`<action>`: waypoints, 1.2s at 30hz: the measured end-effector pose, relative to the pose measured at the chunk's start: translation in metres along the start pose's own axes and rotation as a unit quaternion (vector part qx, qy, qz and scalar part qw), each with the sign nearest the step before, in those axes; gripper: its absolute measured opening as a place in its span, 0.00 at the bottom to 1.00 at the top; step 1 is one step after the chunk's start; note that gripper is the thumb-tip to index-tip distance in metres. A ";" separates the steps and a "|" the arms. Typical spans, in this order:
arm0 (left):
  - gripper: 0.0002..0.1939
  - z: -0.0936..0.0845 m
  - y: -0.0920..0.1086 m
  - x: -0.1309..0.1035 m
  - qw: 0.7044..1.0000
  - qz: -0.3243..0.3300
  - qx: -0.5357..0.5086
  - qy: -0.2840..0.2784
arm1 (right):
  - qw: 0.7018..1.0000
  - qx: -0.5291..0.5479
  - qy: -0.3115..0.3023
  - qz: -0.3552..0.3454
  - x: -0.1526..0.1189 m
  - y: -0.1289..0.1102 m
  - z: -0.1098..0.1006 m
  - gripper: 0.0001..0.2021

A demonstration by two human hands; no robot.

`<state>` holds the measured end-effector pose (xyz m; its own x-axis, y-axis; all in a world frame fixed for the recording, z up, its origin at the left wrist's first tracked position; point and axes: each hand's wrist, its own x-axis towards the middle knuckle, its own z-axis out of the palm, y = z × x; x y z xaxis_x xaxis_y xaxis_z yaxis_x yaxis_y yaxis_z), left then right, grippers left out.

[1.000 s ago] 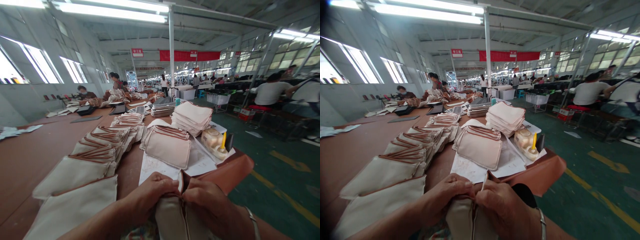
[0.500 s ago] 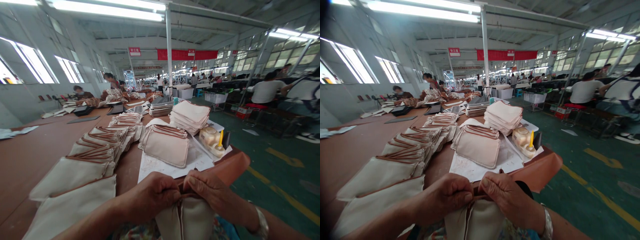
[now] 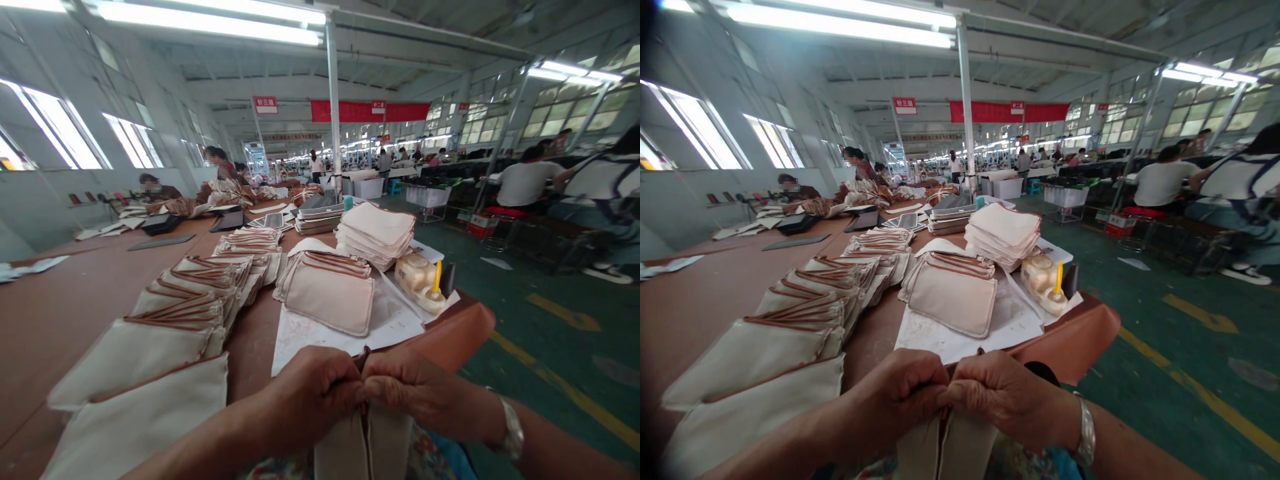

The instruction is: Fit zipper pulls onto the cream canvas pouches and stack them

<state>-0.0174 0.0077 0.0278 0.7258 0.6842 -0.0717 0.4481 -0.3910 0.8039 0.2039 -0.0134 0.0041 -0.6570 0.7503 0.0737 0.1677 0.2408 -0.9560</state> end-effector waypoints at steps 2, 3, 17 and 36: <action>0.21 -0.004 0.001 0.000 0.999 -0.018 -0.045 -0.018 | 1.000 -0.018 0.004 -0.011 0.001 0.000 -0.003 0.21; 0.22 -0.007 0.002 -0.001 0.995 -0.037 -0.087 -0.035 | 1.000 -0.017 0.007 -0.018 0.001 0.001 -0.004 0.21; 0.10 -0.001 0.001 0.003 0.959 -0.160 -0.234 -0.018 | 0.999 -0.007 0.001 -0.032 -0.002 0.007 -0.008 0.20; 0.17 -0.019 0.025 -0.006 0.992 0.027 0.116 -0.039 | 0.997 -0.046 -0.050 -0.030 0.009 -0.008 -0.039 0.23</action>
<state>-0.0201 0.0056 0.0592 0.7864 0.6118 -0.0848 0.5087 -0.5637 0.6507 0.2251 0.0151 0.0234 -0.7371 0.6687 0.0973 0.1896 0.3428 -0.9201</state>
